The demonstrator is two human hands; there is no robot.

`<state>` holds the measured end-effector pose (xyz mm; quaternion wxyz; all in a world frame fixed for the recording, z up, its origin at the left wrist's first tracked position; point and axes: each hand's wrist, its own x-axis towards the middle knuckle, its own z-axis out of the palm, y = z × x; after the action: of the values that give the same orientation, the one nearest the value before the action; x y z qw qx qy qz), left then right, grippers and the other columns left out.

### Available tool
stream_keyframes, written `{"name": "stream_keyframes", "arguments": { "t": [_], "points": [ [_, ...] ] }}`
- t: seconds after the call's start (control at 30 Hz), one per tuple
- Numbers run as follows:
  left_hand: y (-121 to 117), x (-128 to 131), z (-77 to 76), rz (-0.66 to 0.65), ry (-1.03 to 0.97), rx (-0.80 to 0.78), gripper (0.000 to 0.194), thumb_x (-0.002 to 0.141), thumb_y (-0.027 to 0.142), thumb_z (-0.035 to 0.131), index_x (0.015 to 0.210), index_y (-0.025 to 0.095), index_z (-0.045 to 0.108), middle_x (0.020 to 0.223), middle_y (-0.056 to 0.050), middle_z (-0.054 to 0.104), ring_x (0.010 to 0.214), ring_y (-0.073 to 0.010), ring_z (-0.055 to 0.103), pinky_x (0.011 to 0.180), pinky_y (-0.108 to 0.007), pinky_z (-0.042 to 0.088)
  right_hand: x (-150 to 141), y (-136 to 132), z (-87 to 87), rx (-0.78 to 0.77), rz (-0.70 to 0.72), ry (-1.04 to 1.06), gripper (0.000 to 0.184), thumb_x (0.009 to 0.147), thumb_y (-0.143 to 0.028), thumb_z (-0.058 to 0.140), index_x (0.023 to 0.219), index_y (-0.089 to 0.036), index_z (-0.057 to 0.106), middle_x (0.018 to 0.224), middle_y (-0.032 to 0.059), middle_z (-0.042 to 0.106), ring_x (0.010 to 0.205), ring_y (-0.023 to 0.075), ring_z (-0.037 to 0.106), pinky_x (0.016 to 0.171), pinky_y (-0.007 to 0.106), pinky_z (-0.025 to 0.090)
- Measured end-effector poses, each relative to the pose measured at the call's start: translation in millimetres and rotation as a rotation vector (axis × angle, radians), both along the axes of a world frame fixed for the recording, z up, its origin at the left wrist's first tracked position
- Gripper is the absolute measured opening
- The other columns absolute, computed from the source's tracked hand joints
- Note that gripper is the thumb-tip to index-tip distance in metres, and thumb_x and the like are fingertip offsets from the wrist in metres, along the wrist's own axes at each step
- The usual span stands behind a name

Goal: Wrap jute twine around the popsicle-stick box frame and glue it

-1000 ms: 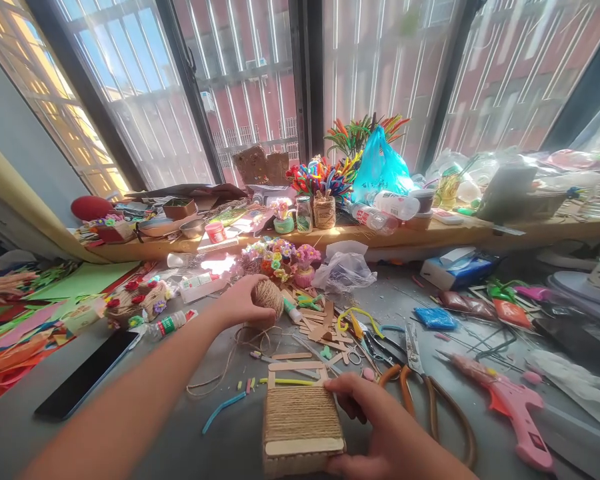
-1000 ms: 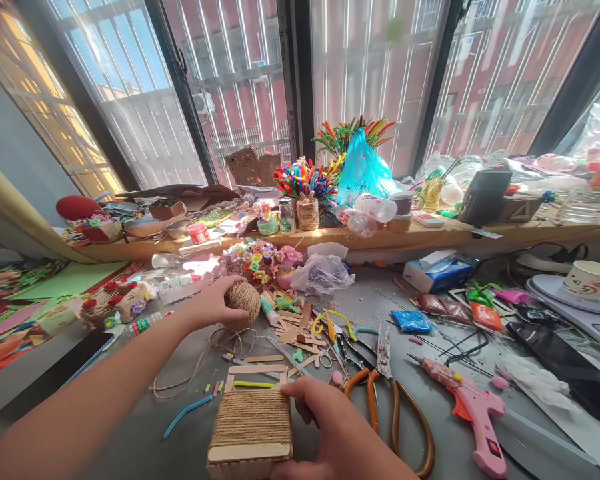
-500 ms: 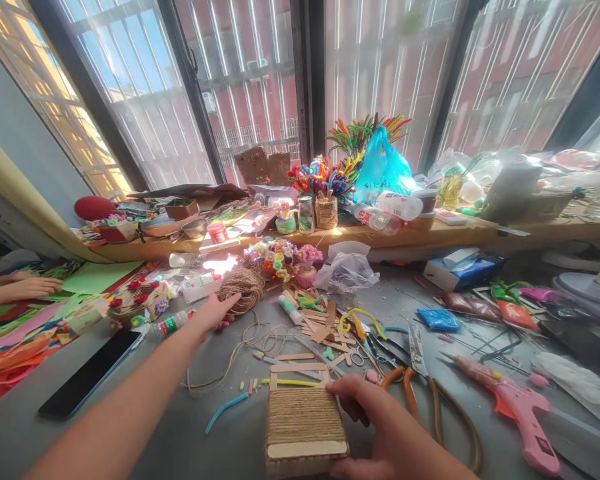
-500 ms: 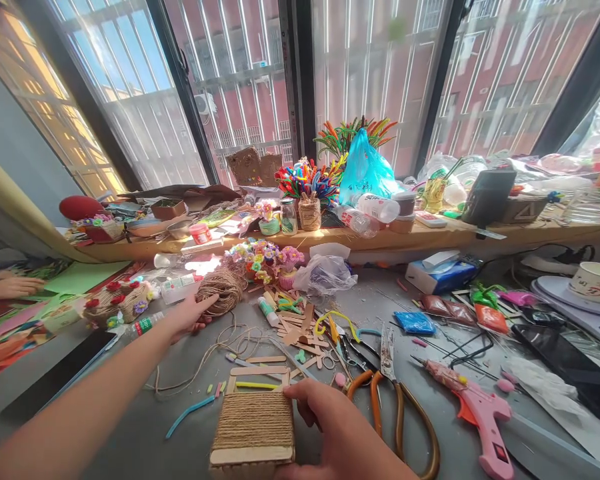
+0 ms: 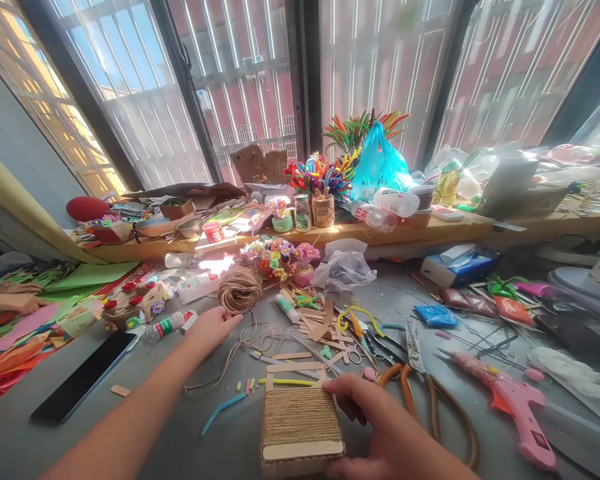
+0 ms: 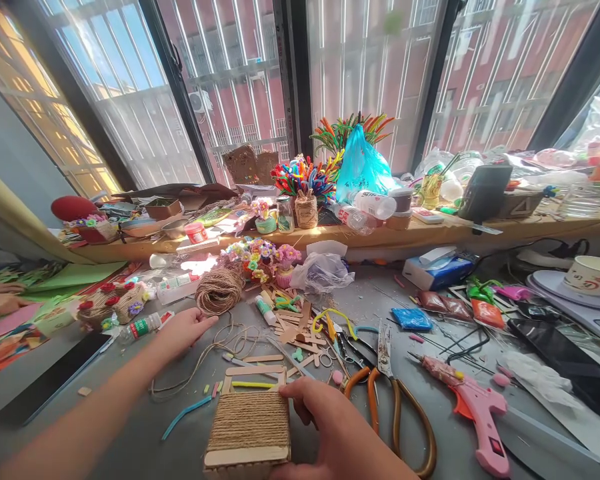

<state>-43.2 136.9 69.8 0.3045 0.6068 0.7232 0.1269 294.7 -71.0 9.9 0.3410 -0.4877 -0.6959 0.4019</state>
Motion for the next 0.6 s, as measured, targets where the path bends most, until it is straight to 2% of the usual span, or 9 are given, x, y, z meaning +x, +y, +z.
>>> {"name": "stream_keyframes", "arguments": {
  "t": [0.17,0.33,0.4,0.5,0.6],
  "points": [
    [4,33,-9.3,-0.110,0.104,0.026,0.033,0.110,0.038,0.075,0.138,0.021,0.071,0.141,-0.011,0.072,0.118,-0.0294,0.075,0.100,-0.050,0.066,0,-2,5.7,0.011,0.004,0.002,0.080,0.067,-0.035,0.101,0.141,-0.023,0.072,0.109,0.0063,0.074,0.097,0.0288,0.067,0.089,0.036,0.055],
    [19,52,-16.0,-0.089,0.056,0.059,0.033,0.110,0.035,0.075,0.140,0.021,0.070,0.143,-0.011,0.071,0.119,-0.0289,0.075,0.100,-0.049,0.066,1,-3,9.6,-0.003,0.005,-0.022,0.078,0.068,-0.035,0.100,0.140,-0.022,0.072,0.108,0.0071,0.073,0.096,0.0290,0.066,0.089,0.036,0.054],
    [14,48,-15.5,-0.057,-0.013,0.097,0.033,0.111,0.035,0.075,0.139,0.021,0.070,0.143,-0.011,0.071,0.118,-0.0287,0.075,0.100,-0.049,0.066,0,-2,10.0,-0.014,0.010,-0.030,0.079,0.068,-0.036,0.099,0.140,-0.021,0.072,0.109,0.0079,0.072,0.097,0.0296,0.066,0.090,0.038,0.054],
    [-5,30,-10.9,0.017,-0.171,0.187,0.035,0.110,0.037,0.076,0.139,0.019,0.070,0.140,-0.010,0.072,0.117,-0.0300,0.076,0.098,-0.050,0.067,-1,-1,11.3,-0.039,0.012,-0.037,0.081,0.068,-0.039,0.099,0.141,-0.019,0.071,0.110,0.0089,0.071,0.098,0.0304,0.065,0.092,0.039,0.054],
    [-26,5,2.2,0.136,-0.393,0.352,0.035,0.110,0.037,0.076,0.139,0.019,0.070,0.138,-0.011,0.073,0.114,-0.0288,0.076,0.096,-0.049,0.067,-1,-1,13.1,-0.064,0.013,-0.036,0.082,0.069,-0.042,0.099,0.142,-0.018,0.070,0.112,0.0100,0.070,0.101,0.0319,0.065,0.094,0.041,0.054]
  ]
}}
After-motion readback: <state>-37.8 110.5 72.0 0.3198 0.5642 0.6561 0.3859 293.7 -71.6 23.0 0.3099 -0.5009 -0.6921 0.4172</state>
